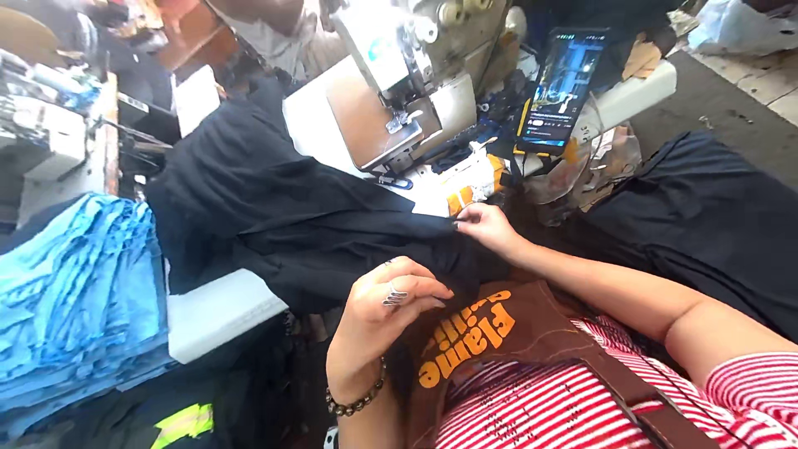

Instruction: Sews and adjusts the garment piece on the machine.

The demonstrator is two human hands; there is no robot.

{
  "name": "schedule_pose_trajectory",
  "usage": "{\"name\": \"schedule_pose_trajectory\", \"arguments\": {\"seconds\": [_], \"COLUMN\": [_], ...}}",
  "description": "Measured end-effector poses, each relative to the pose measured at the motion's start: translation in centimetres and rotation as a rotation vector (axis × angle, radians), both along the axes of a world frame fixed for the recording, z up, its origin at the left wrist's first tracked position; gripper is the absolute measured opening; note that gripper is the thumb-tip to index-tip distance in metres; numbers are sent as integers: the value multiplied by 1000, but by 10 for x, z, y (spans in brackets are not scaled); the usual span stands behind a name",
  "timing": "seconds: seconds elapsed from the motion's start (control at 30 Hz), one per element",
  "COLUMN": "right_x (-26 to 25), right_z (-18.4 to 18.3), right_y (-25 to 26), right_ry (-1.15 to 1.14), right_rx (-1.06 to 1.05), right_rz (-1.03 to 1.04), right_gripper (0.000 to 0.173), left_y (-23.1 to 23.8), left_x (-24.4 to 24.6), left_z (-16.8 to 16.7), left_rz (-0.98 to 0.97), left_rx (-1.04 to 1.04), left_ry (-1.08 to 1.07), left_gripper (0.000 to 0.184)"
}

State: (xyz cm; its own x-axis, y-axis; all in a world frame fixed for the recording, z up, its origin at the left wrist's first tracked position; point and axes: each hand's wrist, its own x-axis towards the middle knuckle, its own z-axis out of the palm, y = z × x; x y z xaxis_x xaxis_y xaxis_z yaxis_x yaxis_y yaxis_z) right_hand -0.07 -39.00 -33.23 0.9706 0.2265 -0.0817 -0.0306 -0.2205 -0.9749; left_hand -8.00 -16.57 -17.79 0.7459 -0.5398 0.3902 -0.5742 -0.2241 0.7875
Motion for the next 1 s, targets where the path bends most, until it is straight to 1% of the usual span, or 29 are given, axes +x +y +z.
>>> {"name": "schedule_pose_trajectory", "arguments": {"seconds": [0.07,0.13,0.23,0.3,0.33,0.4,0.47,0.57,0.63,0.73,0.83,0.93,1.0], "right_x": [4,19,34,43,48,63,73,74,73,74,73,70,69], "right_z": [28,71,149,179,184,181,172,170,169,167,166,158,152], "right_y": [-2,-2,-1,4,7,11,17,18,19,21,21,20,19], "right_ry": [-299,-552,-724,-794,-786,-687,-611,-587,-555,-540,-560,-547,-510], "right_rx": [-40,-3,134,215,227,247,263,297,313,328,375,445,420], "right_rz": [61,72,68,52,54,72,70,62,57,28,21,78,116], "right_gripper": [11,11,13,14,15,16,14,12,12,13,19,33,40], "left_y": [-2,-7,-17,-20,-20,-19,-15,-13,-11,-17,-20,-19,-17], "left_x": [10,19,31,46,56,72,91,110,123,128,133,135,136], "left_z": [13,35,79,97,100,93,78,62,56,58,61,59,58], "left_rz": [29,68,118,155,189,265,307,297,300,410,443,466,493], "left_rx": [3,-7,-80,-71,-14,117,139,63,-13,-80,-78,-78,-101], "left_ry": [-27,-76,-199,-285,-303,-264,-169,-19,41,80,79,114,153], "left_gripper": [11,11,7,8,9,8,4,5,6,10,11,13,14]}}
